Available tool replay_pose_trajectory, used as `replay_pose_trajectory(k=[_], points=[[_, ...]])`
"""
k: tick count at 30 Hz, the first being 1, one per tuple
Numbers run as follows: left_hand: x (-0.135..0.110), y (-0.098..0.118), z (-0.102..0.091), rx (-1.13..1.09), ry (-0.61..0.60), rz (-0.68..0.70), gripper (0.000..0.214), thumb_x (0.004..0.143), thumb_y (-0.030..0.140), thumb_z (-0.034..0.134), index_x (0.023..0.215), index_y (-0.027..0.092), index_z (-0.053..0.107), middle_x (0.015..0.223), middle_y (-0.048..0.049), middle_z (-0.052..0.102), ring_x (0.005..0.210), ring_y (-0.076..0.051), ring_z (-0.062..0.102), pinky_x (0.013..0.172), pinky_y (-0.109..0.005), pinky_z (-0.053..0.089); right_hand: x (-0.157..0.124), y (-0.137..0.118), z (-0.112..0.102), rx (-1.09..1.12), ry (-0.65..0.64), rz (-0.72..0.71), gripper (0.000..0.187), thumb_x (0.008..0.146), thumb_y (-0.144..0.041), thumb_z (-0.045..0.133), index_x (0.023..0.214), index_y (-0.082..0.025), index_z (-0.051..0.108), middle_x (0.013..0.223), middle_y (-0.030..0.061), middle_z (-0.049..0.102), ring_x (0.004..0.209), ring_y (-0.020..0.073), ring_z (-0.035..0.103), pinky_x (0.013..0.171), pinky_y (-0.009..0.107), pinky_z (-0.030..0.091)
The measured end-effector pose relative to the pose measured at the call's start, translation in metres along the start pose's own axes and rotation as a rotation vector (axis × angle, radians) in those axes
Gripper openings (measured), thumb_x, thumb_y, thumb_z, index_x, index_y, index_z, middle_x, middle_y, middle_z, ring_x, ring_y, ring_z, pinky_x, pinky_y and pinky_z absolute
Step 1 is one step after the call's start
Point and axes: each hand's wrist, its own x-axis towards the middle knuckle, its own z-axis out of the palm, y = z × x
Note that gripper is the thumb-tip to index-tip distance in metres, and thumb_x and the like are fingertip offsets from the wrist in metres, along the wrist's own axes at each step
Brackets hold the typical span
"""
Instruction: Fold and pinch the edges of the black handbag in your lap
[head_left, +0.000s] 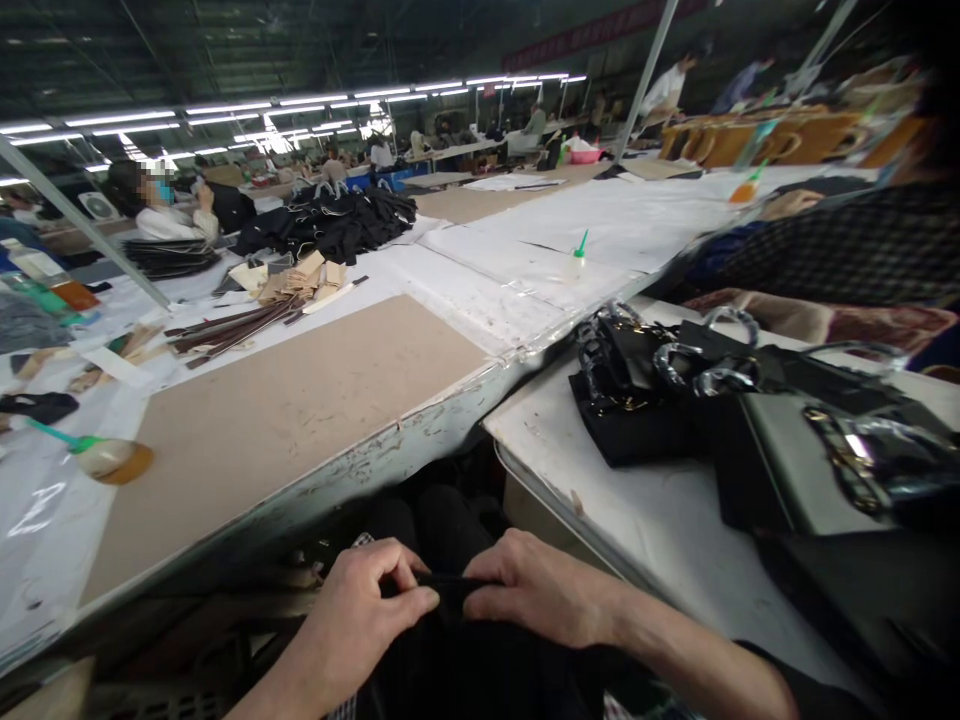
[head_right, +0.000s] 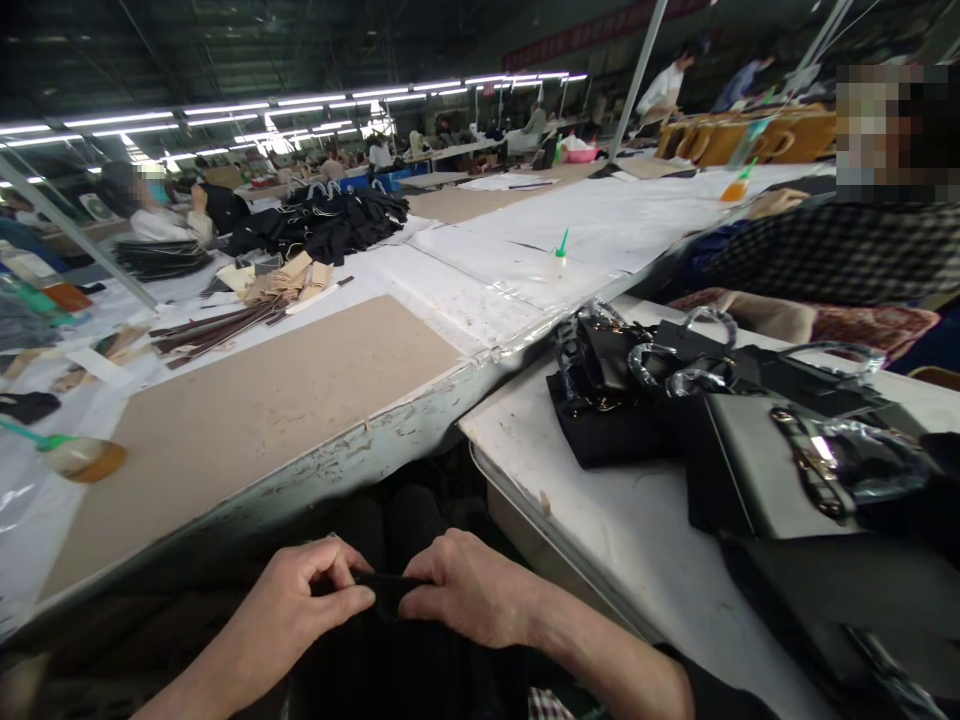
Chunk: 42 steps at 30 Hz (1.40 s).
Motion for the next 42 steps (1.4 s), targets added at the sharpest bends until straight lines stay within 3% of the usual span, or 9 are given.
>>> replay_pose_trajectory(k=[7, 13, 17, 18, 20, 23, 28, 36, 42], points=[[0.006, 0.0, 0.01, -0.01, 0.028, -0.023, 0.031, 0.079, 0.022, 0.068, 0.057, 0.021, 0.045, 0.083, -0.001, 0.074, 0.081, -0.02, 0.066, 0.075, -0.031, 0.044, -0.003, 0.0, 0.0, 0.041, 0.023, -0.018, 0.036, 0.087, -0.021, 0.062, 0.056, -0.017, 0.044, 0.057, -0.0067, 0.034, 0.054, 0.008, 0.034, 0.051, 0.023, 0.026], [0.006, 0.0, 0.014, -0.132, 0.03, -0.067, 0.034, 0.077, 0.021, 0.071, 0.062, 0.022, 0.04, 0.071, 0.0015, 0.067, 0.068, -0.015, 0.055, 0.063, -0.028, 0.04, -0.013, 0.0, 0.0, -0.053, 0.03, -0.076, 0.036, 0.09, -0.023, 0.063, 0.057, -0.017, 0.052, 0.056, -0.0065, 0.033, 0.054, 0.009, 0.035, 0.054, 0.023, 0.029], [0.005, 0.004, 0.017, -0.301, 0.008, -0.049, 0.036, 0.071, 0.011, 0.072, 0.079, 0.024, 0.039, 0.069, 0.0079, 0.06, 0.066, -0.012, 0.053, 0.061, -0.025, 0.039, -0.007, -0.003, -0.001, -0.087, 0.022, -0.125, 0.01, 0.088, -0.033, 0.071, 0.09, -0.023, 0.072, 0.067, -0.0048, 0.054, 0.063, 0.0128, 0.048, 0.058, 0.022, 0.034], [0.005, 0.006, 0.017, -0.311, -0.007, -0.04, 0.035, 0.071, 0.01, 0.071, 0.082, 0.024, 0.041, 0.07, 0.0081, 0.06, 0.068, -0.013, 0.054, 0.063, -0.024, 0.04, -0.002, -0.004, -0.001, -0.069, -0.015, -0.11, 0.021, 0.085, -0.036, 0.075, 0.102, -0.023, 0.072, 0.071, -0.0045, 0.057, 0.065, 0.0133, 0.05, 0.057, 0.022, 0.034], [0.003, 0.012, 0.012, -0.282, -0.043, -0.017, 0.031, 0.07, 0.01, 0.071, 0.087, 0.023, 0.048, 0.077, 0.0063, 0.063, 0.075, -0.014, 0.057, 0.069, -0.025, 0.043, 0.009, -0.006, -0.003, -0.057, -0.103, -0.077, 0.035, 0.08, -0.034, 0.079, 0.111, -0.021, 0.07, 0.075, -0.0044, 0.06, 0.065, 0.0128, 0.051, 0.055, 0.021, 0.034], [-0.003, 0.018, -0.009, -0.13, -0.111, -0.015, 0.043, 0.064, 0.013, 0.079, 0.101, 0.021, 0.06, 0.099, 0.002, 0.068, 0.097, -0.02, 0.06, 0.085, -0.027, 0.044, 0.019, -0.011, -0.009, -0.116, -0.16, -0.094, 0.025, 0.08, -0.02, 0.074, 0.104, -0.018, 0.074, 0.076, -0.0035, 0.062, 0.067, 0.0128, 0.054, 0.061, 0.022, 0.038], [-0.012, 0.011, -0.037, 0.025, -0.312, -0.145, 0.024, 0.071, 0.025, 0.073, 0.095, 0.02, 0.071, 0.084, 0.0031, 0.067, 0.084, -0.021, 0.06, 0.071, -0.026, 0.043, 0.017, -0.017, -0.018, -0.207, -0.172, -0.123, 0.021, 0.082, -0.015, 0.066, 0.1, -0.018, 0.077, 0.075, -0.0016, 0.066, 0.07, 0.0146, 0.06, 0.065, 0.023, 0.042], [-0.003, -0.013, -0.022, -0.093, -0.307, -0.199, 0.027, 0.071, 0.029, 0.075, 0.095, 0.018, 0.074, 0.077, 0.0043, 0.062, 0.074, -0.017, 0.053, 0.065, -0.023, 0.037, 0.039, 0.019, -0.004, 0.213, -0.28, -0.129, 0.044, 0.084, -0.02, 0.068, 0.128, -0.025, 0.069, 0.118, 0.0001, 0.074, 0.108, 0.0224, 0.066, 0.096, 0.028, 0.048], [-0.005, -0.014, -0.023, -0.015, -0.26, -0.118, 0.018, 0.081, 0.035, 0.065, 0.082, 0.018, 0.07, 0.069, 0.0057, 0.051, 0.067, -0.014, 0.043, 0.065, -0.023, 0.034, 0.055, 0.018, -0.004, 0.161, -0.242, -0.087, 0.032, 0.088, -0.043, 0.072, 0.109, -0.019, 0.079, 0.084, -0.0018, 0.071, 0.076, 0.0146, 0.06, 0.069, 0.021, 0.044]])
